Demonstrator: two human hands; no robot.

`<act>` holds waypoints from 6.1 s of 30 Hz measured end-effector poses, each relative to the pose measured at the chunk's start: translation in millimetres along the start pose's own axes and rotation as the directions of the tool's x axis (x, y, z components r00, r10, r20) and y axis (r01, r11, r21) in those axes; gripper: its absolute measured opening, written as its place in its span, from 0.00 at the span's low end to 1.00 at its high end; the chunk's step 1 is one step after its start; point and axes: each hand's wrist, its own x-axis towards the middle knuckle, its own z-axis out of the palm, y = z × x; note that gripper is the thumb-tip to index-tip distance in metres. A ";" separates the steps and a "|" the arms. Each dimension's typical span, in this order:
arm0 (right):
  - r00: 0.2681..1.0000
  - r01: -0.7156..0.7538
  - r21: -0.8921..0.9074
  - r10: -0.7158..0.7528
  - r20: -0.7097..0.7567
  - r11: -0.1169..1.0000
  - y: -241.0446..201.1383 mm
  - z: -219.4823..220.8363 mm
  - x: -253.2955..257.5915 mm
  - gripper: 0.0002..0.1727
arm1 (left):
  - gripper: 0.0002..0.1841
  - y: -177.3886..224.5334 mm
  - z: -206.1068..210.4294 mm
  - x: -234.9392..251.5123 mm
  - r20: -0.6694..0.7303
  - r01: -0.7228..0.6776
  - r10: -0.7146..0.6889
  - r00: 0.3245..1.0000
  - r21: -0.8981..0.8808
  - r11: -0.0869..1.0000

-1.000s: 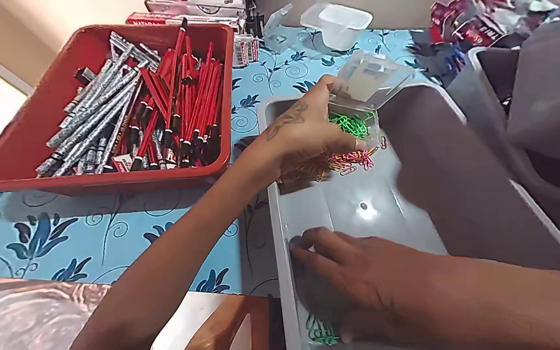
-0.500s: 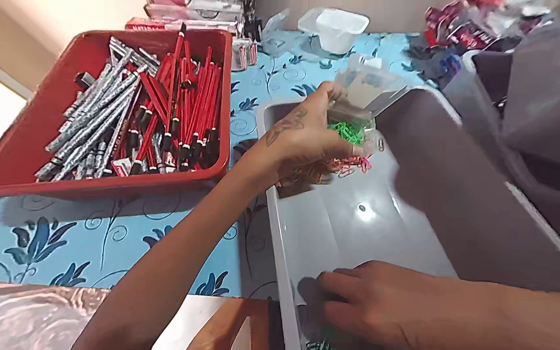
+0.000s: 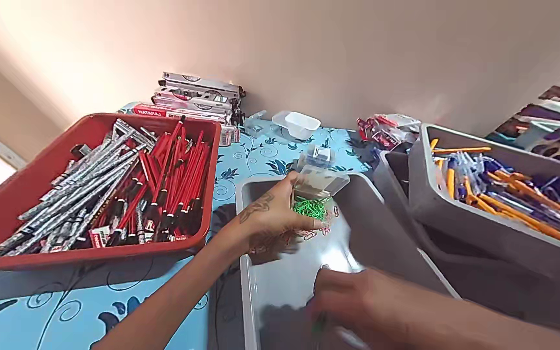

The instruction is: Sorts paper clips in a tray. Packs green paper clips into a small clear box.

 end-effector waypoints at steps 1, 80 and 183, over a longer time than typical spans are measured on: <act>0.995 -0.044 -0.080 0.037 -0.090 0.996 6.0 -14.1 4.9 0.05 | 0.38 0.4 -0.9 0.9 -0.002 0.010 -0.010 1.000 0.027 1.000; 0.939 -0.269 -0.004 0.261 -0.222 0.963 53.2 -58.0 31.9 0.19 | 0.40 3.3 1.6 3.3 -0.036 -0.072 0.070 0.997 -0.054 0.996; 0.857 -0.004 -0.048 -0.022 -0.515 0.999 93.2 -19.2 -2.5 0.21 | 0.25 -6.1 8.7 -2.4 -0.081 -0.360 0.397 0.914 0.284 0.889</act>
